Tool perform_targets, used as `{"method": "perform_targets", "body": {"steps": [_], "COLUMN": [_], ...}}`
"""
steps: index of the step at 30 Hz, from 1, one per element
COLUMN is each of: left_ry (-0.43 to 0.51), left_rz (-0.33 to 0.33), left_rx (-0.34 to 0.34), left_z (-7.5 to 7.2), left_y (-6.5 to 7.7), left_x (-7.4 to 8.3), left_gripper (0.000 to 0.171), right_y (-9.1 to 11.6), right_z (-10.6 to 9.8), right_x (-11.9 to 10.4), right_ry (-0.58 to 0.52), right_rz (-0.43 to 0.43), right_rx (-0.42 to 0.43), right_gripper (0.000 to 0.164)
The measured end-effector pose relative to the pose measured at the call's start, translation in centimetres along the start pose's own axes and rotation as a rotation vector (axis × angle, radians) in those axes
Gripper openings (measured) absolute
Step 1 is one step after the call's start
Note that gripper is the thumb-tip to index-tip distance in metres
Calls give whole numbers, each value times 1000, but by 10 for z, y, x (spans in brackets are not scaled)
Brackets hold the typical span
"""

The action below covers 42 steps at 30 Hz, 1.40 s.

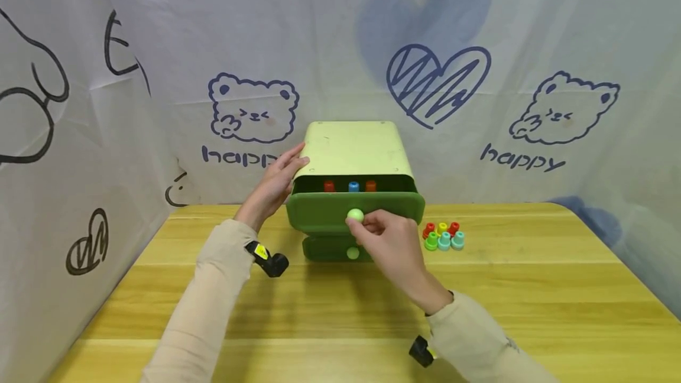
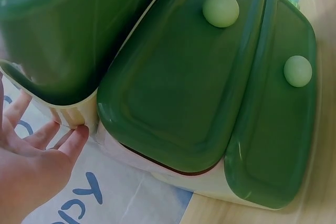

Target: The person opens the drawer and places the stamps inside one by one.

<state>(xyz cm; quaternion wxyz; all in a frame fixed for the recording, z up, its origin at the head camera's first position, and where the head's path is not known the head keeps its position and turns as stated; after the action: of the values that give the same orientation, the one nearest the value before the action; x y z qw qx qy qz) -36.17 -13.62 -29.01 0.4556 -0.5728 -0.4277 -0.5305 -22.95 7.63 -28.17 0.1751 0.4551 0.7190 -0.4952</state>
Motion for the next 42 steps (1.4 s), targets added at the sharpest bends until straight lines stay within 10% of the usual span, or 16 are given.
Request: {"method": "perform_targets", "body": {"steps": [42], "left_ry": [44], "left_rz": [17], "left_rx": [-47], "left_z": [0], "left_y": [1], "left_x": [2], "left_gripper": [60], "right_y": [-41], "right_z": [18], "right_x": [29], "right_ry": [30], "right_rz": [92], "right_rx": [-16], "right_gripper": [26]}}
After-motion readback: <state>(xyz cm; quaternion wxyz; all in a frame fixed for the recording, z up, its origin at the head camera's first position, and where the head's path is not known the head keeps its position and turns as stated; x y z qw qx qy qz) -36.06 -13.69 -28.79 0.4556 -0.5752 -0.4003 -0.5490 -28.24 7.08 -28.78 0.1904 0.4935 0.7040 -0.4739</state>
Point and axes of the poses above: each hand's wrist, its own y-axis away from the middle knuckle, its own z-axis out of the palm, x = y × z, the point moved 5 cm from there along -y, towards the middle knuckle, and after that the axes turned 2 degrees about -x, right-handed, at the moved point
